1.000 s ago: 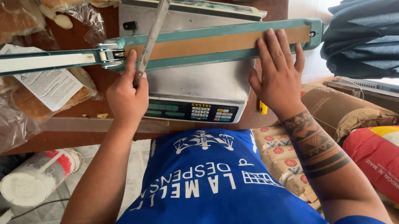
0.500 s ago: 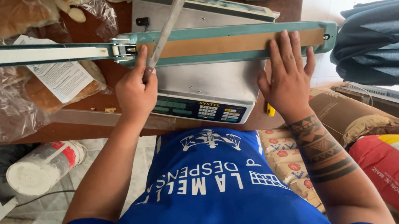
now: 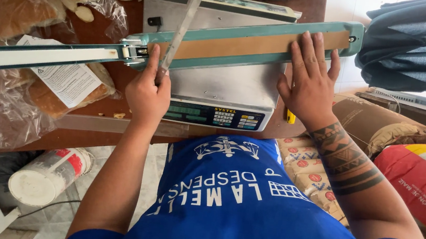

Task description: Applying a protective strip to a bag sealer and adjusting it with a screwdriver

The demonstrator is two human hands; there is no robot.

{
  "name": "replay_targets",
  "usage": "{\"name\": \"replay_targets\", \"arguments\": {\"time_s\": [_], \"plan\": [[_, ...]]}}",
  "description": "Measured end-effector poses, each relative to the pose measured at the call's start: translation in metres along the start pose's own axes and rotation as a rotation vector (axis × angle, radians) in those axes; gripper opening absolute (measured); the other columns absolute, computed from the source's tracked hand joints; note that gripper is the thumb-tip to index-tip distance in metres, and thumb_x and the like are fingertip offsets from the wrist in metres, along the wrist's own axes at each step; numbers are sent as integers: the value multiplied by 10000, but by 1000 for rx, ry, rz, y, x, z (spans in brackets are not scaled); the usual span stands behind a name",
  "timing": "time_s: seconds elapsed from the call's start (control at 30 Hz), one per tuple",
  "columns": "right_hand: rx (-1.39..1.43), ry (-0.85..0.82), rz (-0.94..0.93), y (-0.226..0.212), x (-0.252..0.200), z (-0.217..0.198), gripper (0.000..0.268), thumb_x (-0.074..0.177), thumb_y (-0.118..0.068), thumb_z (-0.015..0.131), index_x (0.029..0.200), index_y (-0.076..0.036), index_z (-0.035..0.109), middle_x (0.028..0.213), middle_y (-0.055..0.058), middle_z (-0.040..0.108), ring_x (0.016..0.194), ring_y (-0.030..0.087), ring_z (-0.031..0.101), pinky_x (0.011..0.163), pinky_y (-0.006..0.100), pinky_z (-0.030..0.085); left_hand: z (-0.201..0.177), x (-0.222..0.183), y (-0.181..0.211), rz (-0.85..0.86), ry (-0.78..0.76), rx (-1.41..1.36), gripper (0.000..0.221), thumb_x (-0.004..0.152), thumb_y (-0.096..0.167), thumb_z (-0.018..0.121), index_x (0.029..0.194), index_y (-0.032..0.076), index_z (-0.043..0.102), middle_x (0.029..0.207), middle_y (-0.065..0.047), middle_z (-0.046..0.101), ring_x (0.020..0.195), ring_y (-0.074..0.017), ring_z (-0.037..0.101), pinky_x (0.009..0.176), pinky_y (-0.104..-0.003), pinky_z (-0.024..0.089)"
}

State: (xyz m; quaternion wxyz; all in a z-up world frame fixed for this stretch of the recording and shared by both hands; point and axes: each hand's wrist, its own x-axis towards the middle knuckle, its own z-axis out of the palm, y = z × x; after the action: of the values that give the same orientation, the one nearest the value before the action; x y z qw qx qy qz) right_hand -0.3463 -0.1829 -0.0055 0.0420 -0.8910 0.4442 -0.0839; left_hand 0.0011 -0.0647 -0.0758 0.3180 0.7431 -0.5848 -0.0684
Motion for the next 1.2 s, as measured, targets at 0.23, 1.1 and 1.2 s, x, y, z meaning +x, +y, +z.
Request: {"name": "replay_targets", "arguments": {"time_s": [0.23, 1.1, 1.2], "plan": [[-13, 3, -7, -2, -1, 2, 645, 1014, -216, 709, 1568, 24, 484, 1646, 238, 378, 1527, 447, 334, 1206, 623, 186, 1, -1, -2, 12, 3, 21, 567, 986, 94, 714, 1517, 198, 546, 1007, -77, 804, 644, -243, 634, 588, -386, 524], [1707, 214, 797, -50, -34, 32, 97, 1042, -28, 586, 957, 14, 562, 849, 276, 663, 675, 346, 697, 653, 394, 555, -17, -9, 64, 463, -88, 129, 627, 814, 403, 776, 1396, 201, 655, 718, -11, 580, 581, -235, 647, 542, -378, 566], [1738, 300, 859, -31, -38, 32, 133, 1058, -70, 614, 937, -56, 559, 828, 239, 667, 651, 324, 706, 649, 355, 556, -26, -6, 63, 407, -155, 109, 802, 812, 622, 773, 1457, 179, 595, 825, -69, 636, 724, -291, 692, 657, -437, 587]]}}
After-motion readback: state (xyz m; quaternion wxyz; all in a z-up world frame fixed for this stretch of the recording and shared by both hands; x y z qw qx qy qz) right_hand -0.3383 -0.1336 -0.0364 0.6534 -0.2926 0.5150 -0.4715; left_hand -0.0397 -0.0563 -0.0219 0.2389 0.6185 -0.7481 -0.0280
